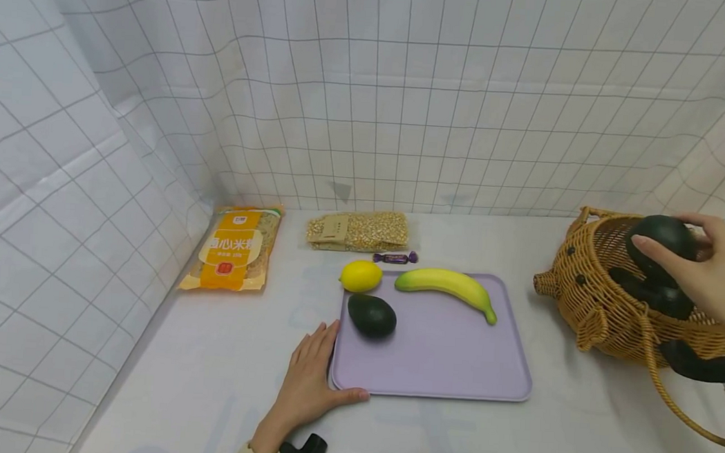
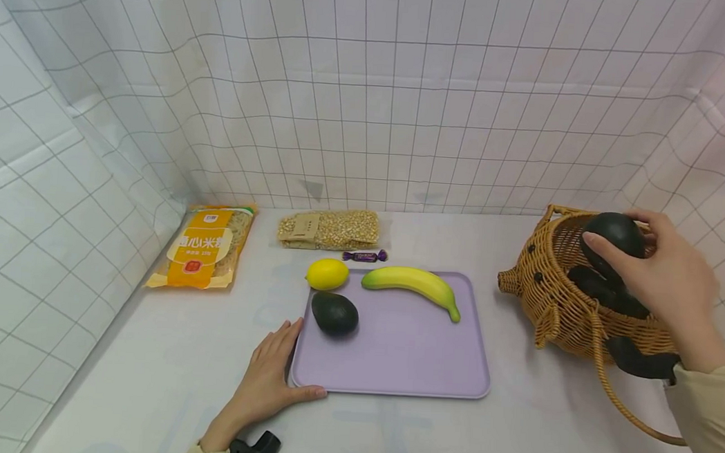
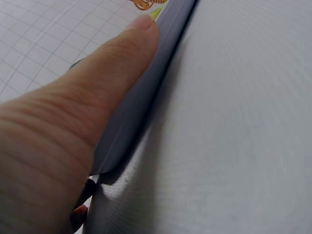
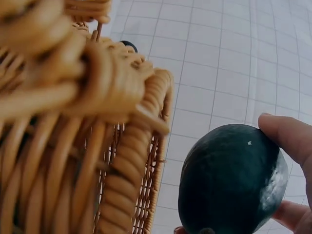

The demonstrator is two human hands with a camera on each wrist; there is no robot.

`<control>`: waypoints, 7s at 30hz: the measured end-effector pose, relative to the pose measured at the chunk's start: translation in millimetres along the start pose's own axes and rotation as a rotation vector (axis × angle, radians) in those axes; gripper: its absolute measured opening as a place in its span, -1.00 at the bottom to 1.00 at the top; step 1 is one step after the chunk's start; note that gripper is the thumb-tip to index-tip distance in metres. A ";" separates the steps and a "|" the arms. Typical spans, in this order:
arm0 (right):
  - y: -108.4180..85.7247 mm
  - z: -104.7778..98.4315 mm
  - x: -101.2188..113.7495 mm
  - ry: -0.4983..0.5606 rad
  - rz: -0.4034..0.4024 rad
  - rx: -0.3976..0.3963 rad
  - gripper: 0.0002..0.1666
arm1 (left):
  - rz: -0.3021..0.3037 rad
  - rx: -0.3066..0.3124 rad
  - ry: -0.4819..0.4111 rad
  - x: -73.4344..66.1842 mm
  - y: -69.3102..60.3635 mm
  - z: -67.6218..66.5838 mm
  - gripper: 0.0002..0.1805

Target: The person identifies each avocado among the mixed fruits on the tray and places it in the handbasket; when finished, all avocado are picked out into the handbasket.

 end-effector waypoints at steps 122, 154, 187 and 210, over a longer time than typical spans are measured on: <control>-85.9 134.7 200.9 0.400 -0.540 0.228 -0.25 | -0.021 0.017 0.004 1.5 -0.2 2.0 0.35; -35.0 30.3 117.9 0.218 -0.296 -0.045 -0.18 | -0.011 0.005 0.000 -0.3 -0.6 1.5 0.35; 15.7 -9.7 0.6 0.088 0.022 0.065 0.06 | -0.027 0.018 0.005 -0.5 -1.0 1.5 0.35; 17.1 0.8 -20.1 0.115 0.036 -0.053 -0.32 | -0.023 0.014 0.014 1.9 -1.4 1.7 0.36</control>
Point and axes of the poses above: each hand's wrist, its own y-axis towards the middle knuckle, its own z-axis out of the palm, x = y × z, the point moved 1 cm from there along y, towards the middle knuckle, and after that the axes turned 14 degrees about -y, right-handed, at the moved point
